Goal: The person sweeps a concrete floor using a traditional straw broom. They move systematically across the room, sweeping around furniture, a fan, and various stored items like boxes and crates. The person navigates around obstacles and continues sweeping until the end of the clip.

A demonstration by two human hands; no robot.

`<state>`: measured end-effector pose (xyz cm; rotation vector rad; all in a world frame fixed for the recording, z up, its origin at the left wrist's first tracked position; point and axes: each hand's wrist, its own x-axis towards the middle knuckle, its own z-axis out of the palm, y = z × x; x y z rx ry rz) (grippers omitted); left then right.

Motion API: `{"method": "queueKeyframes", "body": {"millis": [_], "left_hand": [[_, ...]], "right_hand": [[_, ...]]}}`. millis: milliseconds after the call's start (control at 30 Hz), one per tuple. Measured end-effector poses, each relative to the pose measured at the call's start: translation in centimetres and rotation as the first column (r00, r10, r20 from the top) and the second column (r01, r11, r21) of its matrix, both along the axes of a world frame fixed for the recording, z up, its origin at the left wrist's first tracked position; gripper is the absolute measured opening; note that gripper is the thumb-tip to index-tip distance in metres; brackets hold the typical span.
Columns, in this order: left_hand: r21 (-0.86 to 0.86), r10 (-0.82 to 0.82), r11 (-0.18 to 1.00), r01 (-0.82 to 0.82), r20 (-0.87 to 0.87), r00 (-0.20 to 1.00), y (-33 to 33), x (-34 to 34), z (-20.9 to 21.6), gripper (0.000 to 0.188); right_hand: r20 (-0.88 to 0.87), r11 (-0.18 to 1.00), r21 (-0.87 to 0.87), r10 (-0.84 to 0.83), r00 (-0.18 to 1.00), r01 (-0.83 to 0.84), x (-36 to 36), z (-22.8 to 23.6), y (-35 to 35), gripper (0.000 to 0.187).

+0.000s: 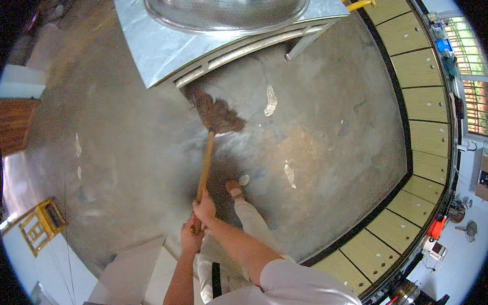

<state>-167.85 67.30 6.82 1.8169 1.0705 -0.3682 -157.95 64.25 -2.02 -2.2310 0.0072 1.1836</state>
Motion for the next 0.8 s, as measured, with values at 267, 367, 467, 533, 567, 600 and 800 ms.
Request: {"method": "queueKeyframes", "body": {"millis": [267,367,467,533,567,600,800], "left_hand": [[0.038,-0.261,0.965,0.259,0.129,0.957,3.0,-3.9,2.3,0.064],[-0.025,-0.285,0.958,0.285,0.017,0.958,5.3,-3.6,0.5,0.056],[-0.109,-0.355,0.93,0.351,-0.016,0.935,11.1,-7.7,-1.0,0.056],[0.071,-0.35,0.932,0.354,-0.064,0.935,15.5,-12.3,1.1,0.059],[0.096,-0.377,0.921,0.378,-0.027,0.926,16.9,-13.7,1.8,0.06],[0.137,-0.386,0.914,0.382,0.003,0.923,18.6,-16.1,1.7,0.06],[0.107,-0.354,0.928,0.356,-0.042,0.934,28.1,-24.7,4.5,0.061]], "right_hand": [[0.22,0.948,0.1,-0.317,0.922,0.302,-6.4,-0.6,-1.0,0.065],[0.289,0.905,0.112,-0.426,0.857,0.411,-6.9,-3.7,0.1,0.06],[0.285,0.889,0.004,-0.44,0.852,0.458,-10.9,-3.5,6.2,0.053],[0.194,0.886,-0.056,-0.443,0.875,0.461,-15.8,-2.6,11.6,0.05],[0.245,0.858,0.118,-0.514,0.822,0.501,-18.3,-4.0,12.8,0.051],[0.187,0.861,0.106,-0.508,0.841,0.497,-20.6,-4.4,14.7,0.057],[-0.059,0.933,0.015,-0.357,0.932,0.358,-27.5,3.9,25.9,0.067]]}}
